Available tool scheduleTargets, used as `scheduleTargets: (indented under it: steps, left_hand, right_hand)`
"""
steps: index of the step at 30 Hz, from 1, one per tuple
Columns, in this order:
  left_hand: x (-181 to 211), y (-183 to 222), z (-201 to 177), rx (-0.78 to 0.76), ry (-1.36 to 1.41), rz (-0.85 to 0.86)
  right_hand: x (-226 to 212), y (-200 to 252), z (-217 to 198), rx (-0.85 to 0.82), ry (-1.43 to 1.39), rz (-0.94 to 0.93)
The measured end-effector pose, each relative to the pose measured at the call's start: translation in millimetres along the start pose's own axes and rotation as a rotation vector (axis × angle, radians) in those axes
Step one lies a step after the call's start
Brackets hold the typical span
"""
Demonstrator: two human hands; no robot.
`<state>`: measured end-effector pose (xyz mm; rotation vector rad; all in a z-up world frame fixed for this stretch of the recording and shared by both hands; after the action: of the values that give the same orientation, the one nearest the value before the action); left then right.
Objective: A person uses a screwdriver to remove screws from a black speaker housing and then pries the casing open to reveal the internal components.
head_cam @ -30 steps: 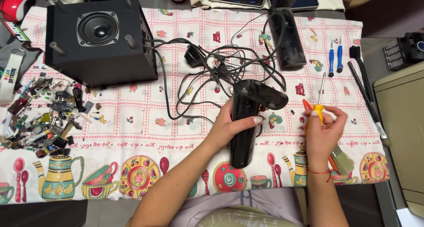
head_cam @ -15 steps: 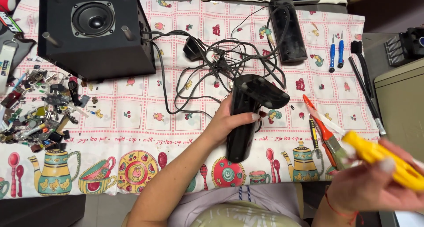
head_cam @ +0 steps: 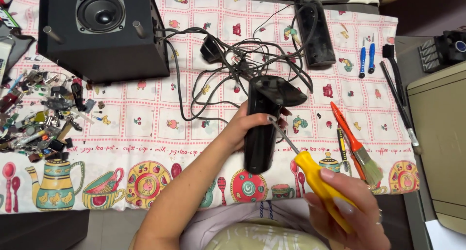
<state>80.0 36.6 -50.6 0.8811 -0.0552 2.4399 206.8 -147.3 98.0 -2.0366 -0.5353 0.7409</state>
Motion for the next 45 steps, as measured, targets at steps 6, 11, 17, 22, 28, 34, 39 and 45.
scheduleTargets:
  steps: [6, 11, 17, 22, 28, 34, 39, 45]
  left_hand:
    - [8.6, 1.5, 4.8, -0.043, 0.056, -0.099]
    - [1.0, -4.9, -6.6, -0.04, 0.107, -0.118]
    - [-1.9, -6.3, -9.4, -0.064, 0.137, -0.074]
    - [4.1, -0.2, -0.3, 0.088, -0.022, -0.041]
    - [5.9, 3.9, 8.0, 0.022, -0.12, 0.039]
    - [14.5, 7.9, 14.9, -0.007, -0.524, 0.25]
    - [16.1, 13.6, 15.7, 0.109, -0.647, 0.374]
    - [26.9, 34.2, 43.1, 0.237, -0.805, 0.447]
  right_hand:
    - [6.6, 13.9, 8.7, 0.011, -0.058, -0.02]
    - [-0.1, 19.5, 11.7, 0.102, -0.049, 0.036]
    - [12.2, 12.9, 27.5, 0.225, -0.074, -0.121]
    - [13.0, 13.9, 29.1, 0.43, 0.063, -0.105]
    - [28.6, 12.7, 25.9, 0.457, 0.033, -0.226]
    - [25.1, -0.1, 27.1, 0.309, -0.081, -0.151]
    - [21.9, -16.1, 17.7, 0.144, -0.074, 0.383]
    - [51.7, -10.0, -16.4, 0.144, -0.329, 1.097]
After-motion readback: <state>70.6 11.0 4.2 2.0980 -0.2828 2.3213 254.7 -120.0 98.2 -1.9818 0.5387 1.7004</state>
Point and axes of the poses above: each hand's wrist, its own y-axis away from the middle knuckle, its own z-axis out of the palm, x = y × z, the point moved 4 cm from there along -y, towards the middle knuckle, and after that the axes turned 10 degrees about x, right-handed, at the moved point
